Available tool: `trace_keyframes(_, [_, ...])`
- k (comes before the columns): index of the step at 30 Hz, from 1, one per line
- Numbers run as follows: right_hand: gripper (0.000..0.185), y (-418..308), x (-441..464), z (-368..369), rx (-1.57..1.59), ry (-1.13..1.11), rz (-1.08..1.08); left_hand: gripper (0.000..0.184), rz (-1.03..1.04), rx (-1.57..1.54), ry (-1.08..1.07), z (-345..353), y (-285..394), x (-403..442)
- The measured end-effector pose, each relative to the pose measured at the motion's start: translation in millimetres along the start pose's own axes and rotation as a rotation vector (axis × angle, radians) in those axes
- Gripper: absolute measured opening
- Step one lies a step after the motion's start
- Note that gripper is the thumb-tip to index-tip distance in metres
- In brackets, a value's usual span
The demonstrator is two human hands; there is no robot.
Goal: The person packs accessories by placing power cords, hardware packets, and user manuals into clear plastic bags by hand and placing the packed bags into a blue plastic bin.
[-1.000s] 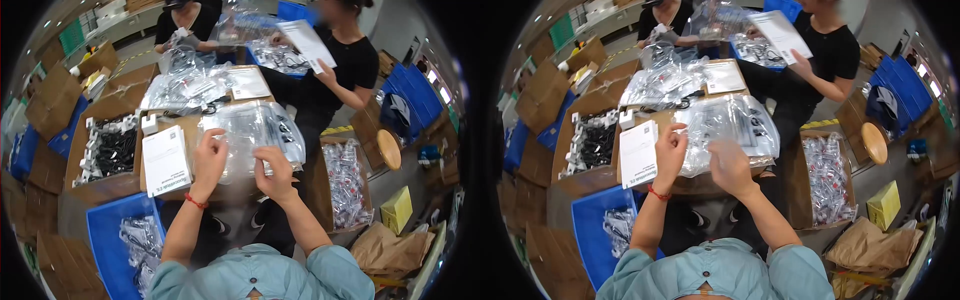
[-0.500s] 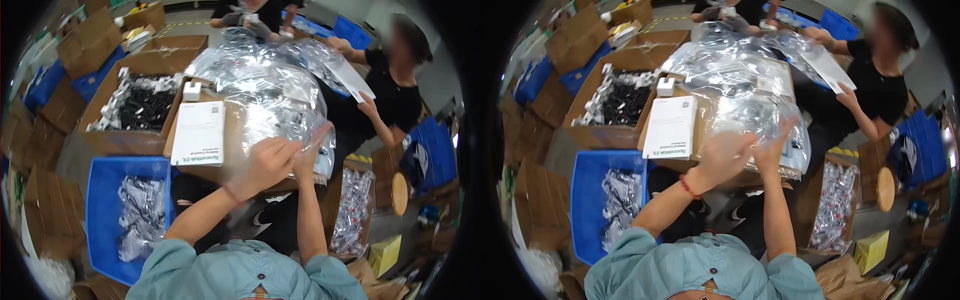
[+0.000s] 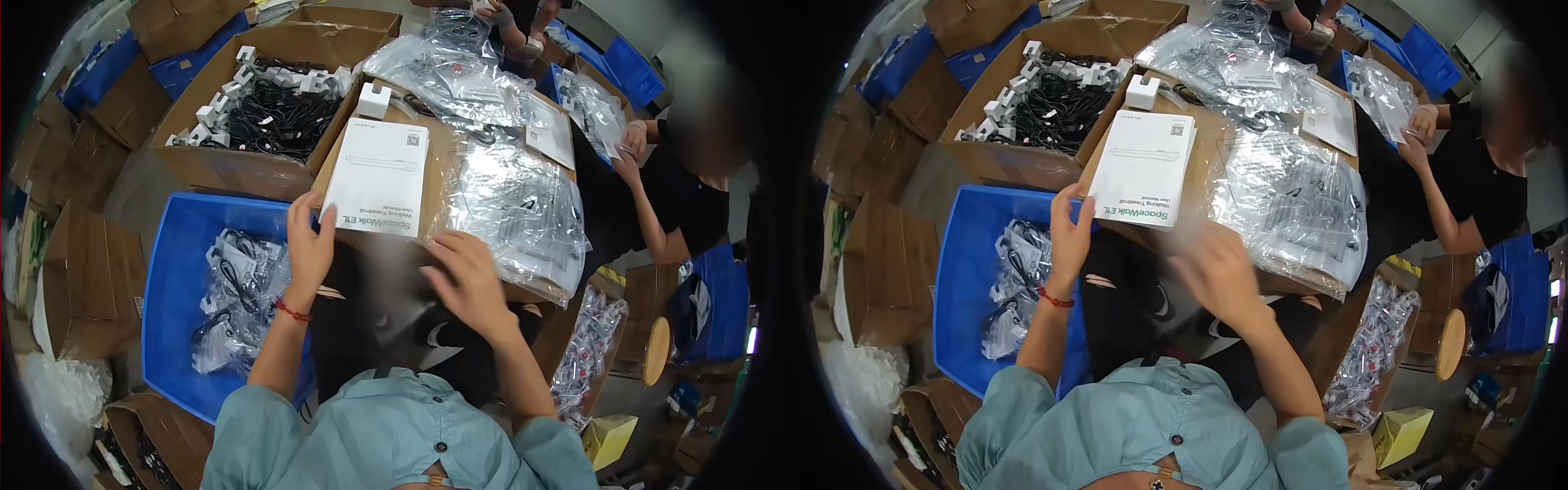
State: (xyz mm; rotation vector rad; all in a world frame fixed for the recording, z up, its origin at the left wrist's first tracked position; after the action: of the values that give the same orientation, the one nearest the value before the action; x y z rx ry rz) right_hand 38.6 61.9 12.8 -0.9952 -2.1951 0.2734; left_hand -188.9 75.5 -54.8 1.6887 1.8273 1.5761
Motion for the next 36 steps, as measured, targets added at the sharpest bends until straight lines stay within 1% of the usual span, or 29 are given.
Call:
trace_keyframes(1, [0.022,-6.1,12.6,19.9,-0.022,-0.045,-0.066,0.027,-0.127,-0.088,0.018,-5.5,-11.7,-3.9])
trace_keyframes(2, [0.022,-4.2,22.3,34.8,-0.019,-0.042,-0.069,0.025,-0.253,-0.177,0.039,-10.3,-20.5,-8.2])
trace_keyframes(4, [0.027,3.9,35.1,60.9,-0.27,-0.074,-0.08,0.024,-0.284,-0.222,0.018,-19.1,-25.6,-16.1])
trace_keyframes(6, [0.027,10.1,31.5,68.7,-0.256,-0.102,-0.088,0.023,-0.352,-0.315,-0.038,-26.2,-30.6,-24.0])
trace_keyframes(7, [0.027,13.0,28.0,70.6,-0.245,-0.138,-0.088,0.023,-0.348,-0.314,-0.036,-29.8,-32.2,-27.7])
trace_keyframes(8, [0.028,14.9,24.5,73.1,-0.234,-0.177,-0.083,0.024,-0.396,-0.335,-0.109,-30.4,-34.2,-34.1])
trace_keyframes(10, [0.026,9.1,27.6,67.4,-0.222,-0.182,-0.056,0.025,-0.492,-0.375,-0.269,-28.2,-36.4,-45.6])
trace_keyframes(11, [0.024,5.8,31.0,62.8,-0.21,-0.184,-0.036,0.025,-0.491,-0.374,-0.28,-26.0,-35.4,-48.4])
trace_keyframes(13, [0.022,5.9,34.1,63.2,-0.197,-0.178,-0.01,0.026,-0.653,-0.518,-0.357,-13.7,-32.1,-56.3])
trace_keyframes(14, [0.019,6.7,34.9,66.7,-0.214,-0.152,-0.048,0.026,-0.734,-0.588,-0.393,-9.2,-30.7,-59.0])
trace_keyframes(15, [0.016,7.6,35.8,70.7,-0.233,-0.127,-0.087,0.026,-0.731,-0.583,-0.398,-7.4,-29.7,-58.8])
trace_keyframes(18, [0.011,8.2,37.8,78.2,-0.271,-0.096,-0.153,0.026,-0.82,-0.797,-0.373,0.5,-27.8,-58.0])
trace_keyframes(21, [0.008,11.2,36.0,80.4,-0.307,-0.095,-0.196,0.025,-0.796,-0.809,-0.386,1.8,-26.2,-52.8])
trace_keyframes(23, [0.007,14.2,38.5,79.7,-0.264,-0.06,-0.228,0.025,-0.783,-0.806,-0.396,-1.7,-23.0,-52.7])
trace_keyframes(24, [0.006,15.3,39.5,78.6,-0.244,-0.038,-0.244,0.024,-0.819,-0.845,-0.387,-3.5,-20.3,-52.1])
trace_keyframes(26, [0.005,17.9,40.2,76.0,-0.206,-0.029,-0.247,0.023,-0.886,-0.925,-0.37,-5.1,-15.8,-49.8])
trace_keyframes(28, [0.004,19.5,40.3,74.3,-0.122,-0.03,-0.254,0.023,-0.89,-0.959,-0.38,-5.0,-15.4,-50.0])
trace_keyframes(30, [0.004,20.1,41.0,74.6,-0.128,-0.036,-0.253,0.022,-0.912,-1.029,-0.391,-5.4,-16.3,-53.0])
trace_keyframes(36, [0.003,23.9,41.0,77.7,-0.18,-0.08,-0.244,0.024,-0.918,-1.062,-0.393,-5.5,-15.3,-56.7])
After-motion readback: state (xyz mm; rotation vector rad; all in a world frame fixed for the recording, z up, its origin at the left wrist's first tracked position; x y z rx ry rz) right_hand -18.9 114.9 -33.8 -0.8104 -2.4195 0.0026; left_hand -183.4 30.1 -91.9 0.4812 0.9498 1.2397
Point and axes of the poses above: each hand's wrist, its own x-axis towards the middle knuckle, its own z-axis out of the palm, y = z × x, the point moved 3 cm from there along x, towards the middle knuckle, and after that the axes turned 1 degree about z, right-handed, at the moved point
